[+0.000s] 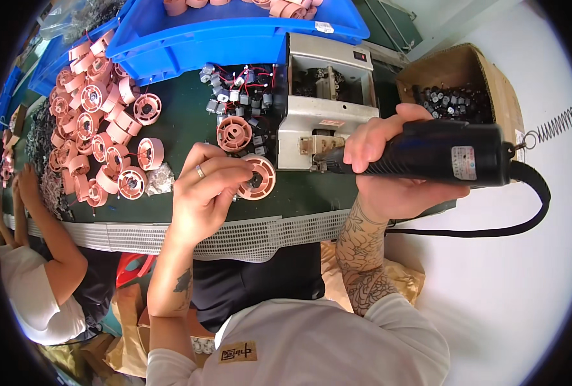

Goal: Assembling small electronic motors into pink plastic housings using an electric screwdriver.

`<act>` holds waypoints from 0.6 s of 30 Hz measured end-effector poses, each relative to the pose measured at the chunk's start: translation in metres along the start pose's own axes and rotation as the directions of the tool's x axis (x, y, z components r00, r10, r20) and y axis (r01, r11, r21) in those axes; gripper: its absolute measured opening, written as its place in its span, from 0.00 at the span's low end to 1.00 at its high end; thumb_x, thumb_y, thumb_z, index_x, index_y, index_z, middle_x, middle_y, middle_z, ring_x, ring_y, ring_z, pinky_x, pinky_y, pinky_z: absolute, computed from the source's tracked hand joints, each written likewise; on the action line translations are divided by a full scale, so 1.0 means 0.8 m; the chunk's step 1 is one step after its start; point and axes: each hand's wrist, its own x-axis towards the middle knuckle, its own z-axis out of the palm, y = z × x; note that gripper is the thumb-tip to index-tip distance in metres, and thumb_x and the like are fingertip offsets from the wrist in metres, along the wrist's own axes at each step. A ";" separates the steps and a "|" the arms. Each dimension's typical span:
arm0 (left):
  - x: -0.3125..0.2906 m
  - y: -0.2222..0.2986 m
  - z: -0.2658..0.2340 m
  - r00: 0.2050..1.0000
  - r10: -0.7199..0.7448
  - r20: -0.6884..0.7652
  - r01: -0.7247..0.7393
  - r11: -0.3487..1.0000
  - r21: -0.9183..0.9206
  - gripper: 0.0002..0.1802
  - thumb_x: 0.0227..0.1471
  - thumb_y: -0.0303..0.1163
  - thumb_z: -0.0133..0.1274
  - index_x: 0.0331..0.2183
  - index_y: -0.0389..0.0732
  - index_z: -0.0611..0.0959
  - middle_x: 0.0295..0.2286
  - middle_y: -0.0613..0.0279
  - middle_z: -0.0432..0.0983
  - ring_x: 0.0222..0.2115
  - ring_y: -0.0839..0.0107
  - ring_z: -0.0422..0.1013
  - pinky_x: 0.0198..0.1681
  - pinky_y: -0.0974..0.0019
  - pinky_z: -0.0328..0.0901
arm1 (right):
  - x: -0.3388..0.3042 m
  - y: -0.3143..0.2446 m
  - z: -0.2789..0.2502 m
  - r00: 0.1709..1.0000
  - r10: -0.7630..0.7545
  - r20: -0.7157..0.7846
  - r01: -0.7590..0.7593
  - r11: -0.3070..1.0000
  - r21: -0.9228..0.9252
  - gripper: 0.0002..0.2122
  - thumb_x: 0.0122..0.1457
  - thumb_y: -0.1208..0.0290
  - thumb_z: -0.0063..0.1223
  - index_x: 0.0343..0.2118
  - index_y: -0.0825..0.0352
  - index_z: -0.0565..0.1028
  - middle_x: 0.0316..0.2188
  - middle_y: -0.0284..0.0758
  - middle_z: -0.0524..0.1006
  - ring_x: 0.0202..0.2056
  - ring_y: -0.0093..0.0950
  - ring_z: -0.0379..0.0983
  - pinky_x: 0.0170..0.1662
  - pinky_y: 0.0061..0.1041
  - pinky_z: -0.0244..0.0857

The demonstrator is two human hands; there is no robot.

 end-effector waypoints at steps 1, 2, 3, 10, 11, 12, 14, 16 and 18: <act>0.001 0.000 0.000 1.000 -0.001 -0.002 0.001 1.000 -0.001 0.13 0.34 0.16 0.59 0.28 0.38 0.82 0.31 0.64 0.80 0.31 0.63 0.69 0.35 0.64 0.67 | 0.000 0.000 -0.001 1.000 -0.004 -0.001 0.004 1.000 -0.013 0.51 0.46 0.21 0.32 0.54 0.72 0.61 0.24 0.38 0.71 0.21 0.28 0.67 0.24 0.30 0.63; 0.002 0.000 0.000 1.000 0.010 0.005 -0.010 1.000 0.001 0.13 0.34 0.16 0.59 0.29 0.39 0.82 0.31 0.65 0.80 0.32 0.63 0.69 0.35 0.64 0.67 | 0.000 0.001 -0.001 1.000 -0.003 -0.001 0.003 1.000 -0.014 0.51 0.46 0.21 0.32 0.54 0.72 0.61 0.24 0.38 0.71 0.21 0.28 0.67 0.24 0.30 0.63; 0.003 0.001 0.000 1.000 0.022 0.013 -0.022 1.000 0.003 0.14 0.33 0.16 0.59 0.29 0.39 0.82 0.31 0.65 0.80 0.32 0.62 0.68 0.36 0.64 0.67 | 0.000 0.001 -0.001 1.000 -0.011 0.017 0.011 1.000 -0.010 0.51 0.46 0.21 0.32 0.54 0.72 0.61 0.24 0.38 0.71 0.21 0.28 0.67 0.24 0.31 0.63; 0.007 -0.001 -0.012 0.995 -0.023 0.098 0.028 0.998 -0.057 0.13 0.34 0.15 0.59 0.28 0.38 0.82 0.31 0.65 0.81 0.33 0.61 0.69 0.37 0.63 0.67 | -0.003 0.001 0.007 1.000 0.011 -0.018 -0.011 1.000 -0.003 0.51 0.46 0.21 0.33 0.55 0.72 0.61 0.24 0.38 0.72 0.21 0.28 0.67 0.23 0.30 0.63; 0.006 -0.003 -0.015 0.990 -0.030 0.139 0.042 0.995 -0.086 0.16 0.34 0.14 0.57 0.30 0.38 0.82 0.33 0.63 0.80 0.35 0.61 0.69 0.39 0.62 0.67 | -0.002 -0.001 0.008 1.000 0.012 -0.017 -0.012 1.000 0.000 0.51 0.46 0.21 0.33 0.55 0.72 0.61 0.24 0.38 0.72 0.21 0.28 0.67 0.23 0.30 0.63; 0.005 -0.003 -0.018 0.983 -0.038 0.178 0.058 0.992 -0.111 0.18 0.33 0.12 0.56 0.32 0.38 0.82 0.34 0.62 0.80 0.36 0.60 0.70 0.40 0.62 0.67 | 0.000 -0.003 0.009 0.998 0.056 0.010 -0.056 0.998 -0.007 0.50 0.46 0.22 0.33 0.55 0.71 0.61 0.24 0.38 0.71 0.21 0.28 0.67 0.23 0.30 0.63; 0.006 0.014 -0.019 0.962 -0.215 0.167 0.241 0.958 -0.155 0.25 0.33 0.11 0.53 0.39 0.37 0.80 0.37 0.57 0.79 0.40 0.57 0.70 0.44 0.60 0.67 | 0.002 -0.005 0.007 0.994 0.103 0.040 -0.102 0.995 -0.009 0.50 0.47 0.22 0.33 0.55 0.71 0.61 0.23 0.37 0.71 0.21 0.28 0.67 0.22 0.29 0.63; 0.001 0.013 -0.021 0.954 -0.235 0.187 0.276 0.931 -0.238 0.30 0.34 0.13 0.53 0.46 0.37 0.76 0.43 0.55 0.75 0.44 0.56 0.70 0.47 0.60 0.65 | 0.006 -0.004 0.004 0.956 0.127 0.265 -0.152 0.985 0.078 0.50 0.47 0.22 0.34 0.55 0.71 0.61 0.23 0.36 0.71 0.20 0.27 0.67 0.21 0.28 0.63; -0.003 0.023 -0.019 0.922 -0.347 0.175 0.382 0.891 -0.245 0.28 0.38 0.18 0.58 0.46 0.37 0.75 0.45 0.55 0.73 0.43 0.57 0.70 0.45 0.61 0.65 | 0.014 -0.010 0.016 0.943 0.120 0.311 -0.162 0.980 0.113 0.49 0.48 0.23 0.35 0.57 0.70 0.60 0.22 0.36 0.71 0.19 0.27 0.66 0.21 0.28 0.63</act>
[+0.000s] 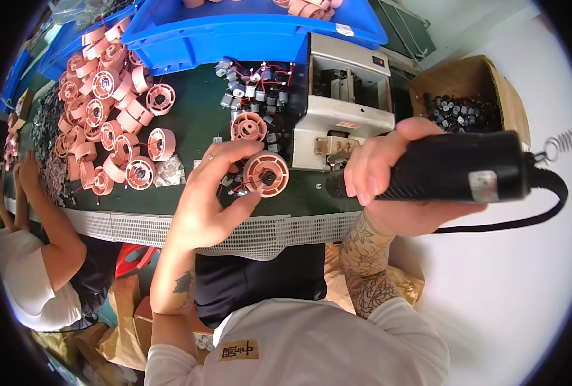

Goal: Assembling small electronic motors into pink plastic housings using an electric screwdriver.

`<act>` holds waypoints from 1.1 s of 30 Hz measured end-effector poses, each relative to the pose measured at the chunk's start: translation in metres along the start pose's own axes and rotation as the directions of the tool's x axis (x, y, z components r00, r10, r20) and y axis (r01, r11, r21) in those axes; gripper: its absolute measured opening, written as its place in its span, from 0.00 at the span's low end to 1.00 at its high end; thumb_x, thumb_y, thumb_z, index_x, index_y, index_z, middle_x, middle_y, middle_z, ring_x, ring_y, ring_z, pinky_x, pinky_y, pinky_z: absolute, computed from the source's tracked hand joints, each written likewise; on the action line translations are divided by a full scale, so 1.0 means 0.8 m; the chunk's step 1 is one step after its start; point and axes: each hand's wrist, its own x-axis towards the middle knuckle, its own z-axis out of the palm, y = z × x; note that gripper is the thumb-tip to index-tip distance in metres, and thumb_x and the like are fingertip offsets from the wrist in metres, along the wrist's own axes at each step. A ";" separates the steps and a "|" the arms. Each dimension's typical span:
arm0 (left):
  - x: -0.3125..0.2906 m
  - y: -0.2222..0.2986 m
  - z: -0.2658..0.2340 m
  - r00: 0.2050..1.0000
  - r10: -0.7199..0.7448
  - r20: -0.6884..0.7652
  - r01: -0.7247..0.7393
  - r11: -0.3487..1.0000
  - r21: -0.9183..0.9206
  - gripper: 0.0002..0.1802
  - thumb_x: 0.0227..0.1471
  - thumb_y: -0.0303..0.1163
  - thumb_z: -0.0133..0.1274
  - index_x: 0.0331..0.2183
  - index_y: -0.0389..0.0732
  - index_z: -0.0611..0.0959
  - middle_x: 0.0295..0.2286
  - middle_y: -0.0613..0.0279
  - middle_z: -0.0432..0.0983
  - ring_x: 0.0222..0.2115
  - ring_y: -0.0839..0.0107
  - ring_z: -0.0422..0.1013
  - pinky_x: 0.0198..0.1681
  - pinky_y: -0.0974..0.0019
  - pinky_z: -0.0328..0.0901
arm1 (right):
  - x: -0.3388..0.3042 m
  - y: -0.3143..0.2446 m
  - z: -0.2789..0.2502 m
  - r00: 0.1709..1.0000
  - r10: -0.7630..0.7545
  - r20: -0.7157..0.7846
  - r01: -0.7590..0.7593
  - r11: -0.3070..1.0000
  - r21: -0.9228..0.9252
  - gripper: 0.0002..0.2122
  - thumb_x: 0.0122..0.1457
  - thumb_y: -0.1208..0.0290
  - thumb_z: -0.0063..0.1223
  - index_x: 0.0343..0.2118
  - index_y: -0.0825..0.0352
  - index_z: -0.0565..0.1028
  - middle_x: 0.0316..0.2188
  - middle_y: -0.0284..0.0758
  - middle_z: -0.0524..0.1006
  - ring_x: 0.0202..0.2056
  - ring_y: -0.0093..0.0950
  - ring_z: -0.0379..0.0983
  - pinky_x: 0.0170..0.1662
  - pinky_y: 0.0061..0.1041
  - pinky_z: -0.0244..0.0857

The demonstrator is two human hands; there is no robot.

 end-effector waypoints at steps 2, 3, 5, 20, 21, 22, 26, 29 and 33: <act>0.002 -0.003 0.013 0.996 -0.023 -0.086 0.029 0.997 0.076 0.23 0.40 0.21 0.60 0.43 0.37 0.76 0.43 0.54 0.73 0.42 0.58 0.70 0.43 0.62 0.65 | 0.010 -0.001 0.018 0.999 -0.011 -0.040 0.012 0.999 0.030 0.49 0.48 0.24 0.35 0.57 0.70 0.59 0.22 0.35 0.71 0.19 0.27 0.65 0.21 0.29 0.63; 0.003 -0.012 0.020 0.992 0.033 -0.123 -0.012 0.986 0.166 0.19 0.41 0.22 0.59 0.39 0.38 0.76 0.39 0.55 0.74 0.40 0.59 0.71 0.40 0.62 0.66 | 0.015 0.003 0.021 0.999 -0.010 -0.033 0.011 0.999 0.036 0.49 0.48 0.24 0.35 0.57 0.70 0.59 0.22 0.35 0.71 0.19 0.27 0.65 0.21 0.29 0.63; 0.002 -0.020 0.030 0.980 -0.012 -0.197 0.044 0.986 0.162 0.16 0.42 0.21 0.59 0.37 0.37 0.77 0.35 0.56 0.74 0.37 0.61 0.72 0.37 0.64 0.67 | 0.023 0.009 0.024 1.000 -0.005 -0.009 0.005 1.000 0.026 0.50 0.48 0.23 0.35 0.58 0.70 0.59 0.22 0.36 0.71 0.19 0.28 0.65 0.22 0.31 0.63; 0.005 -0.021 0.036 0.971 -0.147 -0.187 0.139 0.989 -0.058 0.12 0.44 0.19 0.56 0.36 0.35 0.76 0.32 0.56 0.72 0.31 0.65 0.74 0.34 0.67 0.69 | 0.033 0.050 0.043 0.989 0.078 -0.126 -0.071 0.996 0.059 0.53 0.45 0.19 0.26 0.56 0.71 0.62 0.21 0.42 0.72 0.19 0.33 0.67 0.23 0.31 0.63; 0.004 -0.020 0.038 0.971 -0.153 -0.182 0.140 0.987 -0.084 0.13 0.45 0.19 0.56 0.36 0.36 0.76 0.32 0.56 0.71 0.30 0.65 0.73 0.33 0.66 0.69 | 0.033 0.048 0.047 0.990 0.077 -0.121 -0.070 0.996 0.058 0.53 0.45 0.19 0.26 0.56 0.71 0.62 0.21 0.42 0.72 0.19 0.33 0.67 0.23 0.31 0.63; 0.005 -0.021 0.038 0.971 -0.150 -0.187 0.137 0.987 -0.084 0.13 0.45 0.19 0.56 0.36 0.36 0.76 0.32 0.56 0.71 0.30 0.65 0.73 0.33 0.66 0.69 | 0.034 0.045 0.052 0.978 0.120 -0.172 -0.108 0.991 0.077 0.53 0.45 0.19 0.26 0.55 0.71 0.63 0.21 0.42 0.72 0.19 0.33 0.67 0.23 0.31 0.63; 0.004 -0.022 0.038 0.978 -0.085 -0.190 0.085 0.996 -0.008 0.13 0.45 0.20 0.57 0.36 0.36 0.75 0.31 0.56 0.71 0.30 0.64 0.73 0.33 0.65 0.69 | 0.033 0.055 0.047 0.994 0.101 -0.031 -0.098 0.991 0.093 0.52 0.44 0.21 0.35 0.53 0.74 0.64 0.22 0.44 0.72 0.20 0.34 0.68 0.23 0.31 0.64; 0.003 -0.020 0.037 0.978 -0.102 -0.184 0.099 0.995 -0.021 0.13 0.45 0.20 0.57 0.36 0.36 0.75 0.32 0.55 0.71 0.30 0.63 0.73 0.33 0.64 0.69 | 0.030 0.058 0.056 0.982 0.134 -0.134 -0.126 0.990 0.064 0.53 0.43 0.20 0.34 0.52 0.75 0.64 0.20 0.43 0.72 0.18 0.34 0.67 0.22 0.30 0.64; 0.003 -0.019 0.039 0.977 -0.117 -0.180 0.114 0.993 -0.024 0.12 0.45 0.21 0.57 0.36 0.36 0.75 0.32 0.55 0.71 0.31 0.63 0.73 0.34 0.64 0.69 | 0.031 0.060 0.051 0.984 0.117 -0.132 -0.110 0.992 0.060 0.54 0.42 0.19 0.31 0.50 0.75 0.65 0.17 0.42 0.70 0.16 0.33 0.66 0.20 0.29 0.63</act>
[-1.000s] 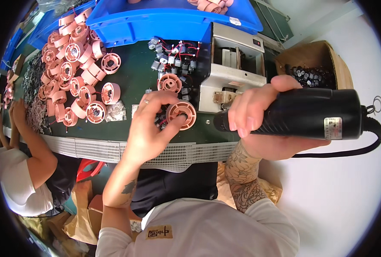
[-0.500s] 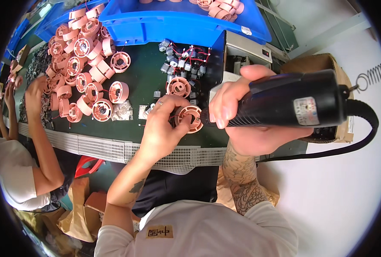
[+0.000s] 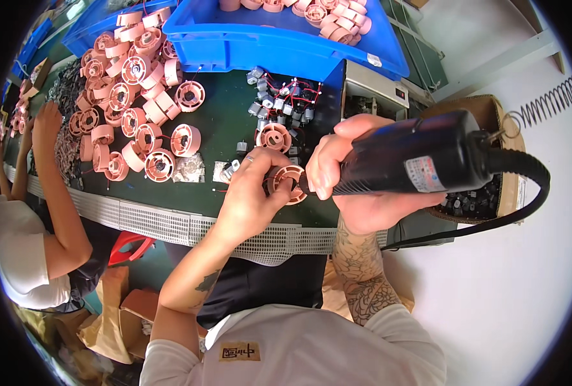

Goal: Assembling small electronic motors into pink plastic housings using an electric screwdriver.

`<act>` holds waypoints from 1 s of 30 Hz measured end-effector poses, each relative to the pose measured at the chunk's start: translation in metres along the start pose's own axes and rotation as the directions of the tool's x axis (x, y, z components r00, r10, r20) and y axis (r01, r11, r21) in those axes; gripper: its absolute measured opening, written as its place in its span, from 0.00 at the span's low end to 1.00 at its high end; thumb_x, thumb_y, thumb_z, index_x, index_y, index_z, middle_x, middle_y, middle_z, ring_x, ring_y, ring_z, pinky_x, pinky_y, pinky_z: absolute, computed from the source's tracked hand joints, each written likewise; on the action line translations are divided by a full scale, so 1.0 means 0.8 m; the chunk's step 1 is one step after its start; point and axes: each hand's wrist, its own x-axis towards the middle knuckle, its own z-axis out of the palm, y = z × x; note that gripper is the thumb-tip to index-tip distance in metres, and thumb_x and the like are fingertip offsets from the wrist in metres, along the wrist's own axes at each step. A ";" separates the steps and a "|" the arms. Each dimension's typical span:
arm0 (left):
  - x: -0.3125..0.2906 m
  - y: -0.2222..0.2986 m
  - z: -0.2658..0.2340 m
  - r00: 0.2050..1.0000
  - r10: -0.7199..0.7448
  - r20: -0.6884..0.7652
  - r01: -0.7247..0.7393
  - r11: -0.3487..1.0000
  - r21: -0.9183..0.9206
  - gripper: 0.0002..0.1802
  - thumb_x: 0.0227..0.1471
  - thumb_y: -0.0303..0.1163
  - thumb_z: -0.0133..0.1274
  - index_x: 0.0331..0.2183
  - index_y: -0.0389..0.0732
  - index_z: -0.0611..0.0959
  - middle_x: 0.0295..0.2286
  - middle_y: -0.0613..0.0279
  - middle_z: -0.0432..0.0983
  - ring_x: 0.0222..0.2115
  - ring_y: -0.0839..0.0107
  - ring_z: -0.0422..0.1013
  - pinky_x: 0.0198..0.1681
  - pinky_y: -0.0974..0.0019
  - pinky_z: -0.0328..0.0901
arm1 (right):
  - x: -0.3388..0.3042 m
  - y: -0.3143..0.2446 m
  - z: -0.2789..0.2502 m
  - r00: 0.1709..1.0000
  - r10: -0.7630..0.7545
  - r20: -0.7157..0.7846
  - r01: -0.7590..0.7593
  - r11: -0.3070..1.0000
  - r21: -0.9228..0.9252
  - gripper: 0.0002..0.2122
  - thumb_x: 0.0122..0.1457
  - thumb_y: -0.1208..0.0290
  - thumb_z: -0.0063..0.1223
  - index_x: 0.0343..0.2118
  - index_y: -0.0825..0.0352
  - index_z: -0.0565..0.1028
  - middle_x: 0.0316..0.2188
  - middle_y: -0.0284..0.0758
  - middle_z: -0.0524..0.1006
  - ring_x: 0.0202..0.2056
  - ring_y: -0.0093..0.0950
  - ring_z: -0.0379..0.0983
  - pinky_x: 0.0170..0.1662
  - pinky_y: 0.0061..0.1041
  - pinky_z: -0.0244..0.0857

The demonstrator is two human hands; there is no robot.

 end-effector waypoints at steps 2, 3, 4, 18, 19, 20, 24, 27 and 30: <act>0.001 -0.002 0.002 1.000 0.013 -0.010 -0.013 1.000 0.000 0.12 0.45 0.21 0.56 0.36 0.36 0.75 0.32 0.54 0.71 0.31 0.62 0.73 0.34 0.64 0.69 | -0.001 0.000 -0.001 1.000 0.006 -0.016 -0.005 0.999 0.034 0.55 0.41 0.18 0.29 0.50 0.75 0.64 0.18 0.42 0.71 0.16 0.33 0.65 0.20 0.29 0.63; 0.001 -0.003 0.002 0.999 0.025 -0.021 -0.025 1.000 0.004 0.12 0.45 0.21 0.56 0.36 0.36 0.75 0.31 0.54 0.71 0.31 0.62 0.73 0.35 0.64 0.69 | -0.001 0.001 -0.001 1.000 0.013 -0.011 -0.012 1.000 0.028 0.55 0.41 0.17 0.28 0.51 0.75 0.64 0.19 0.42 0.71 0.16 0.32 0.65 0.20 0.29 0.63; 0.001 -0.003 0.002 0.999 0.026 -0.019 -0.026 1.000 0.005 0.12 0.45 0.21 0.56 0.36 0.36 0.75 0.31 0.54 0.71 0.31 0.62 0.73 0.35 0.64 0.69 | -0.001 0.001 -0.001 1.000 0.019 -0.007 -0.019 1.000 0.021 0.55 0.41 0.17 0.27 0.51 0.75 0.64 0.19 0.42 0.71 0.17 0.32 0.65 0.20 0.29 0.63; -0.011 0.024 -0.014 0.942 0.290 0.167 -0.335 0.816 0.470 0.33 0.32 0.31 0.67 0.46 0.42 0.77 0.45 0.59 0.71 0.45 0.57 0.67 0.48 0.54 0.62 | -0.021 -0.059 -0.031 0.989 -0.105 -0.104 0.113 0.991 0.073 0.47 0.47 0.23 0.36 0.52 0.68 0.65 0.17 0.33 0.68 0.15 0.28 0.63 0.17 0.28 0.60; -0.008 0.030 -0.023 0.941 0.295 0.164 -0.337 0.841 0.423 0.32 0.33 0.31 0.66 0.46 0.42 0.77 0.43 0.60 0.72 0.46 0.57 0.66 0.48 0.54 0.62 | -0.028 -0.061 -0.041 0.991 -0.078 -0.104 0.085 0.994 0.064 0.45 0.48 0.24 0.37 0.52 0.67 0.65 0.17 0.33 0.68 0.14 0.27 0.63 0.16 0.27 0.59; -0.003 0.032 -0.037 0.939 0.330 0.093 -0.340 0.862 0.376 0.27 0.38 0.29 0.65 0.44 0.41 0.77 0.42 0.59 0.72 0.41 0.61 0.70 0.43 0.59 0.66 | -0.035 -0.059 -0.047 0.987 -0.077 -0.137 0.087 0.994 0.063 0.45 0.49 0.25 0.37 0.51 0.68 0.66 0.16 0.33 0.68 0.13 0.26 0.62 0.15 0.27 0.59; 0.037 0.029 -0.132 0.894 0.139 -0.426 -0.012 0.958 0.286 0.09 0.45 0.22 0.56 0.33 0.38 0.79 0.29 0.59 0.78 0.28 0.72 0.74 0.31 0.70 0.68 | -0.050 -0.048 -0.067 0.980 -0.070 -0.188 0.086 0.993 0.079 0.44 0.50 0.26 0.37 0.51 0.71 0.65 0.16 0.34 0.68 0.13 0.27 0.63 0.14 0.27 0.58; 0.077 -0.003 -0.251 0.706 0.222 -0.673 0.299 0.768 0.567 0.17 0.49 0.36 0.59 0.39 0.35 0.80 0.33 0.57 0.80 0.32 0.69 0.76 0.36 0.66 0.69 | -0.050 -0.041 -0.065 0.988 -0.047 -0.150 0.067 0.988 0.138 0.46 0.51 0.26 0.36 0.52 0.74 0.63 0.16 0.37 0.69 0.13 0.29 0.63 0.14 0.28 0.58; 0.127 -0.077 -0.390 0.610 0.246 -0.753 0.420 0.705 0.571 0.32 0.46 0.56 0.58 0.40 0.35 0.80 0.34 0.48 0.79 0.38 0.54 0.76 0.43 0.59 0.67 | -0.039 -0.033 -0.060 0.999 -0.038 0.001 0.038 0.985 0.169 0.43 0.54 0.28 0.34 0.52 0.72 0.64 0.18 0.36 0.70 0.15 0.27 0.65 0.15 0.27 0.59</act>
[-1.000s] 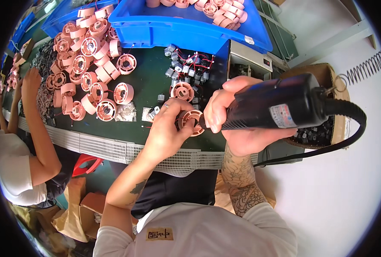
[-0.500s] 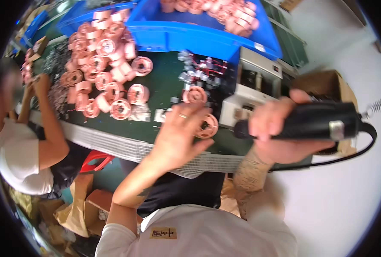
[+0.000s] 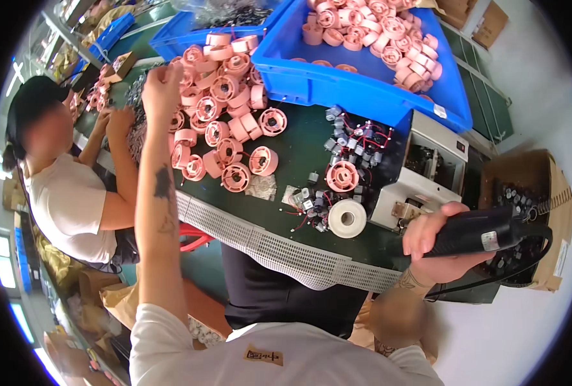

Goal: Assembling small electronic motors into pink plastic housings using an electric screwdriver.

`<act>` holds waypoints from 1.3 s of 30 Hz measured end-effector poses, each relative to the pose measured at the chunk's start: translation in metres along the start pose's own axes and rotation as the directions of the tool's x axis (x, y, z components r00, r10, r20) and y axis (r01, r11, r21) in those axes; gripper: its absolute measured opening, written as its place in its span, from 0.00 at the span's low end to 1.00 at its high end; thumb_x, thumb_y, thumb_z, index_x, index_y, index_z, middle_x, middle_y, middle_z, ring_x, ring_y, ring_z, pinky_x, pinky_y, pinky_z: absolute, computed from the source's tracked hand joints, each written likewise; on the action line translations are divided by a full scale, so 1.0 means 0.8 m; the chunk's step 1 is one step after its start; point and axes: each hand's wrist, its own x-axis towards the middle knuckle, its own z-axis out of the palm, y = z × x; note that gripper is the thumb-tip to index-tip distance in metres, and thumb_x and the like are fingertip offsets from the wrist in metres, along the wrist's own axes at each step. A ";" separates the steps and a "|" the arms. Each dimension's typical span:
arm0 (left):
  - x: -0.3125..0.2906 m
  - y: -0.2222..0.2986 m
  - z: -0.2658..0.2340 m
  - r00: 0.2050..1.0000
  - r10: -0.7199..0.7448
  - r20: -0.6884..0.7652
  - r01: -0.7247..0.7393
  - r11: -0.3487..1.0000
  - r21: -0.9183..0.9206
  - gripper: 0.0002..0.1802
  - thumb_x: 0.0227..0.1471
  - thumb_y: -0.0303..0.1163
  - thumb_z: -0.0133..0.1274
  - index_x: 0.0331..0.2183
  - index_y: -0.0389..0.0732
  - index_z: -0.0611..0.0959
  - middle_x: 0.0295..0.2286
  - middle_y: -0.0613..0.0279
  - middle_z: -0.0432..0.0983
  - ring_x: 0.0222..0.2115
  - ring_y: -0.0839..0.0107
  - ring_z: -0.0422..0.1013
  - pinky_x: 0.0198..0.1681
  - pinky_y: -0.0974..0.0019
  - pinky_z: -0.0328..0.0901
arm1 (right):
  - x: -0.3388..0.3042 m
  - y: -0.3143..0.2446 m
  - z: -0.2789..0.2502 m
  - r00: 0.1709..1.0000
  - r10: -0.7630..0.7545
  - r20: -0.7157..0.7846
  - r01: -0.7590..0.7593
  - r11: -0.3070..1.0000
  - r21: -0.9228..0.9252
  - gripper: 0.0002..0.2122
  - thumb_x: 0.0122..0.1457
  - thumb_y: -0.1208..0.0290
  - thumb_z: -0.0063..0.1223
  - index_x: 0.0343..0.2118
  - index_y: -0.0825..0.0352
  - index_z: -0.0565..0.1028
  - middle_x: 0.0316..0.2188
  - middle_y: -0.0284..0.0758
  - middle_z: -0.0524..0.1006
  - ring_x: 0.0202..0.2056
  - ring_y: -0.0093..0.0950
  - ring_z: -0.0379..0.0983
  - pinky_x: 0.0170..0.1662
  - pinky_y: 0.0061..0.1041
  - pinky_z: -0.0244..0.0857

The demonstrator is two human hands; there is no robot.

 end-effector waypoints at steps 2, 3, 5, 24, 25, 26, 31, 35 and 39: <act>0.047 -0.007 0.024 0.997 0.051 0.066 -0.062 0.983 0.173 0.33 0.47 0.56 0.55 0.41 0.34 0.80 0.36 0.46 0.79 0.40 0.50 0.75 0.45 0.57 0.67 | -0.001 -0.003 -0.008 0.997 0.038 0.073 -0.039 0.999 0.010 0.44 0.53 0.27 0.34 0.52 0.72 0.63 0.18 0.36 0.70 0.15 0.28 0.65 0.16 0.29 0.59; 0.056 0.000 0.071 0.977 0.092 0.190 -0.134 0.966 0.220 0.33 0.47 0.57 0.54 0.42 0.35 0.80 0.38 0.45 0.78 0.42 0.50 0.74 0.46 0.56 0.66 | -0.014 -0.007 -0.016 0.996 0.087 0.007 -0.087 0.986 0.145 0.48 0.48 0.28 0.45 0.53 0.77 0.64 0.23 0.46 0.74 0.22 0.35 0.71 0.24 0.34 0.64; 0.091 0.015 0.029 0.963 0.263 0.064 -0.270 0.906 0.327 0.29 0.47 0.53 0.56 0.41 0.37 0.81 0.39 0.44 0.78 0.42 0.50 0.74 0.46 0.55 0.66 | -0.009 -0.002 -0.014 0.996 0.085 0.036 -0.091 0.964 0.252 0.48 0.48 0.28 0.46 0.53 0.78 0.64 0.23 0.46 0.74 0.23 0.35 0.72 0.27 0.35 0.64; -0.131 0.443 0.348 0.230 0.484 0.844 -0.744 0.647 -0.168 0.20 0.41 0.27 0.56 0.41 0.40 0.83 0.43 0.52 0.78 0.43 0.58 0.75 0.45 0.57 0.70 | -0.014 0.003 -0.008 0.985 0.068 -0.158 -0.068 0.998 0.006 0.49 0.50 0.23 0.26 0.48 0.76 0.67 0.14 0.36 0.68 0.11 0.26 0.61 0.13 0.28 0.55; -0.131 0.443 0.349 0.259 0.495 0.829 -0.701 0.687 -0.191 0.22 0.41 0.26 0.56 0.43 0.41 0.82 0.44 0.52 0.77 0.44 0.58 0.75 0.45 0.58 0.70 | -0.014 0.003 -0.007 0.987 0.073 -0.145 -0.073 0.997 0.005 0.49 0.50 0.23 0.26 0.48 0.76 0.67 0.14 0.36 0.69 0.11 0.26 0.62 0.13 0.28 0.56; -0.124 0.435 0.353 0.210 0.580 0.787 -0.719 0.637 -0.277 0.21 0.44 0.35 0.55 0.41 0.34 0.80 0.39 0.43 0.78 0.40 0.52 0.76 0.44 0.57 0.70 | -0.014 0.004 -0.006 0.988 0.078 -0.131 -0.078 0.997 0.004 0.49 0.50 0.23 0.25 0.49 0.75 0.67 0.14 0.36 0.69 0.11 0.26 0.62 0.13 0.28 0.56; -0.125 0.449 0.310 0.310 0.395 0.865 -0.626 0.769 -0.127 0.20 0.39 0.33 0.55 0.38 0.38 0.83 0.38 0.48 0.79 0.40 0.54 0.76 0.46 0.56 0.70 | -0.015 0.006 -0.010 0.986 0.071 -0.149 -0.079 0.996 -0.052 0.49 0.50 0.23 0.23 0.48 0.74 0.67 0.13 0.34 0.68 0.10 0.25 0.60 0.13 0.27 0.55; -0.112 0.447 0.212 0.686 0.425 0.590 -0.396 0.899 -0.188 0.18 0.49 0.40 0.47 0.36 0.41 0.85 0.37 0.48 0.79 0.41 0.54 0.76 0.45 0.58 0.70 | -0.015 0.000 -0.007 0.966 0.067 -0.250 -0.086 0.994 -0.066 0.48 0.50 0.23 0.23 0.48 0.72 0.66 0.13 0.32 0.67 0.10 0.24 0.58 0.13 0.26 0.52; -0.129 0.375 0.092 0.614 0.582 0.534 -0.083 0.720 -0.689 0.21 0.52 0.42 0.48 0.33 0.33 0.82 0.28 0.49 0.79 0.30 0.61 0.76 0.37 0.62 0.68 | -0.013 -0.005 -0.007 0.982 0.037 -0.185 -0.041 0.999 -0.014 0.47 0.51 0.23 0.24 0.48 0.72 0.66 0.14 0.33 0.66 0.10 0.24 0.58 0.13 0.27 0.53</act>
